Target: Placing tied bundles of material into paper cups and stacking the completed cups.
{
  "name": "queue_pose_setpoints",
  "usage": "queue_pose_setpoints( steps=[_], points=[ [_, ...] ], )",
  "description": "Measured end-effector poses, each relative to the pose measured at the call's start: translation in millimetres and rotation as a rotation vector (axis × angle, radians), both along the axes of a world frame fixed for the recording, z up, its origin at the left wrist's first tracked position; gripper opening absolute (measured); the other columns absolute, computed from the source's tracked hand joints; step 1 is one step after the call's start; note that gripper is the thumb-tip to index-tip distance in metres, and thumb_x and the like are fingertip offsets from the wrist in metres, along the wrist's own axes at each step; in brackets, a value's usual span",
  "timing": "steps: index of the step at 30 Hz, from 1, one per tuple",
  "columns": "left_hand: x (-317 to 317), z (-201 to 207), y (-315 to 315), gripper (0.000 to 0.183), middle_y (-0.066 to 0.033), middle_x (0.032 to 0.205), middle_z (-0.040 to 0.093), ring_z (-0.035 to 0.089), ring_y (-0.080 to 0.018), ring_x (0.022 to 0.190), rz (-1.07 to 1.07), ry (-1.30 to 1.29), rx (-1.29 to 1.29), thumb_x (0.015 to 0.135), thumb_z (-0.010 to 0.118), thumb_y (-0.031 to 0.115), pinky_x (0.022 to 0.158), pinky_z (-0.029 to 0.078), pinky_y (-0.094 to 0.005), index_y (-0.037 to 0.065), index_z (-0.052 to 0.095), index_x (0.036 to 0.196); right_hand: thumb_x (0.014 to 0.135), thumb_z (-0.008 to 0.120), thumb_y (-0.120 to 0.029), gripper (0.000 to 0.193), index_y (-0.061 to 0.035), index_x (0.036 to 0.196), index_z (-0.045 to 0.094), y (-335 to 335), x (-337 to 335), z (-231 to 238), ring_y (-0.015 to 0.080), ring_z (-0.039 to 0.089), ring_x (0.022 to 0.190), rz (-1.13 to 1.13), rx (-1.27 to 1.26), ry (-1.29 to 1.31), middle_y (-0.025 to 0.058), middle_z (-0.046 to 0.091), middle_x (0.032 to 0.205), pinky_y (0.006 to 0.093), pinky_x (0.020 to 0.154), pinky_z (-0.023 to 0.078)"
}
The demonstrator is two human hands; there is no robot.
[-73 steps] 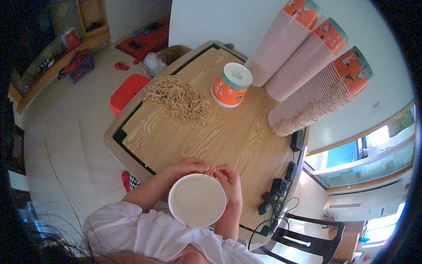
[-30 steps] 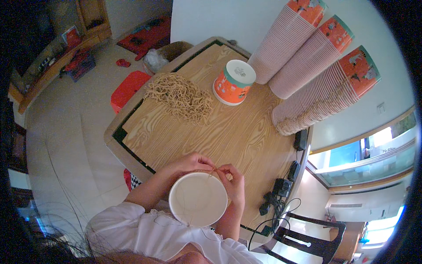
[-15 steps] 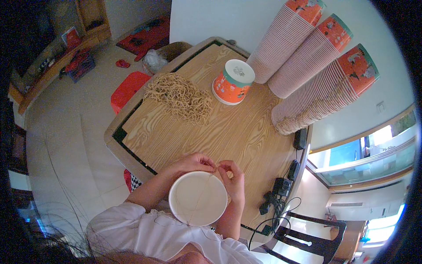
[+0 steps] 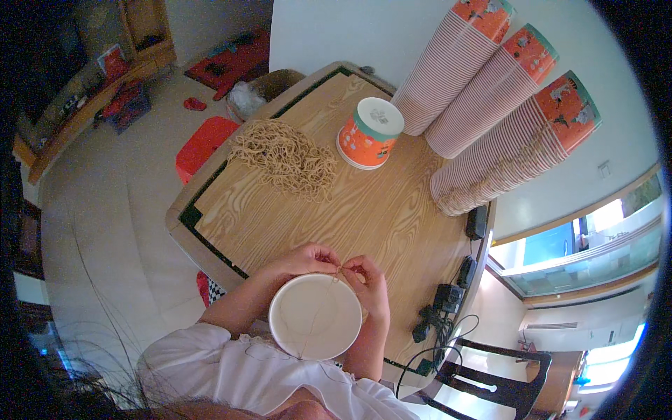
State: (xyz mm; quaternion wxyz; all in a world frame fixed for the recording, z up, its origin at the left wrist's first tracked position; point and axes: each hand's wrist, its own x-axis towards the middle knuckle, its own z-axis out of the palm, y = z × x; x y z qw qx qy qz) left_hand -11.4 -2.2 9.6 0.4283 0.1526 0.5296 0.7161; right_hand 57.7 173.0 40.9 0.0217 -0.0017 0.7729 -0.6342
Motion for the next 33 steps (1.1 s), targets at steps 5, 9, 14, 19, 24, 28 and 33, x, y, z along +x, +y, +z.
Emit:
queue_pose_setpoints(
  steps=[5, 9, 14, 19, 24, 28, 33],
  points=[
    [-3, -16, 1, 0.016, -0.0024, 0.081, 0.061, 0.056, -0.0089, 0.071, 0.025, -0.019, 0.061, 0.079, 0.063, 0.012, 0.062, 0.045, -0.0222, 0.002, 0.06, 0.091, 0.08, 0.054, 0.006, 0.008, 0.0001, 0.086, 0.056, 3, 1, -5, 0.0082, 0.053, 0.077, 0.036, 0.025, 0.037, 0.0019, 0.057, 0.082, 0.0205, 0.07, 0.043],
    [-3, -21, -4, 0.017, -0.003, 0.081, 0.061, 0.055, -0.0087, 0.068, 0.03, -0.096, 0.107, 0.081, 0.06, 0.015, 0.059, 0.043, -0.0208, 0.003, 0.057, 0.093, 0.081, 0.053, 0.006, 0.011, 0.0016, 0.09, 0.056, -1, 5, 5, 0.0121, 0.056, 0.082, -0.005, -0.163, -0.023, 0.0062, 0.058, 0.087, 0.024, 0.075, 0.045],
    [0, -24, -10, 0.015, -0.0041, 0.081, 0.061, 0.055, -0.0088, 0.068, 0.062, -0.237, 0.2, 0.082, 0.058, 0.014, 0.059, 0.043, -0.02, 0.004, 0.054, 0.092, 0.076, 0.06, 0.004, 0.024, 0.0015, 0.099, 0.056, -1, 13, 27, 0.0186, 0.057, 0.09, 0.083, -0.19, -0.062, 0.0095, 0.059, 0.093, 0.0289, 0.081, 0.044],
    [0, -12, -11, 0.013, -0.0049, 0.083, 0.06, 0.056, -0.0088, 0.068, 0.042, -0.309, 0.274, 0.083, 0.057, 0.013, 0.059, 0.045, -0.0207, 0.005, 0.053, 0.092, 0.062, 0.071, -0.002, 0.039, -0.0053, 0.099, 0.058, -21, 14, 50, 0.0296, 0.053, 0.098, 0.19, 0.543, 0.306, 0.0099, 0.057, 0.104, 0.0332, 0.086, 0.042],
    [4, -4, -9, 0.013, -0.0064, 0.083, 0.06, 0.058, -0.0111, 0.071, 0.056, -0.29, 0.21, 0.084, 0.056, 0.013, 0.062, 0.047, -0.0216, 0.006, 0.052, 0.093, 0.064, 0.069, 0.002, 0.026, -0.004, 0.086, 0.057, -27, 7, 44, 0.0286, 0.054, 0.097, 0.146, 0.499, 0.353, 0.0101, 0.056, 0.104, 0.0333, 0.084, 0.043],
    [5, -9, -11, 0.013, -0.0084, 0.085, 0.062, 0.059, -0.0124, 0.074, 0.029, -0.319, 0.256, 0.084, 0.056, 0.014, 0.064, 0.048, -0.0222, 0.007, 0.051, 0.094, 0.066, 0.066, 0.006, 0.02, -0.0027, 0.081, 0.055, -25, 7, 44, 0.025, 0.056, 0.091, 0.023, 0.471, 0.382, 0.0097, 0.059, 0.097, 0.0318, 0.078, 0.045],
    [8, -7, -12, 0.014, -0.0104, 0.088, 0.063, 0.06, -0.0134, 0.076, 0.044, -0.266, 0.219, 0.085, 0.056, 0.016, 0.063, 0.048, -0.0233, 0.006, 0.051, 0.094, 0.071, 0.062, 0.006, 0.014, -0.0007, 0.081, 0.056, -25, 14, 37, 0.0188, 0.059, 0.081, -0.083, 0.367, 0.239, 0.0081, 0.061, 0.083, 0.0278, 0.074, 0.045]
  ],
)
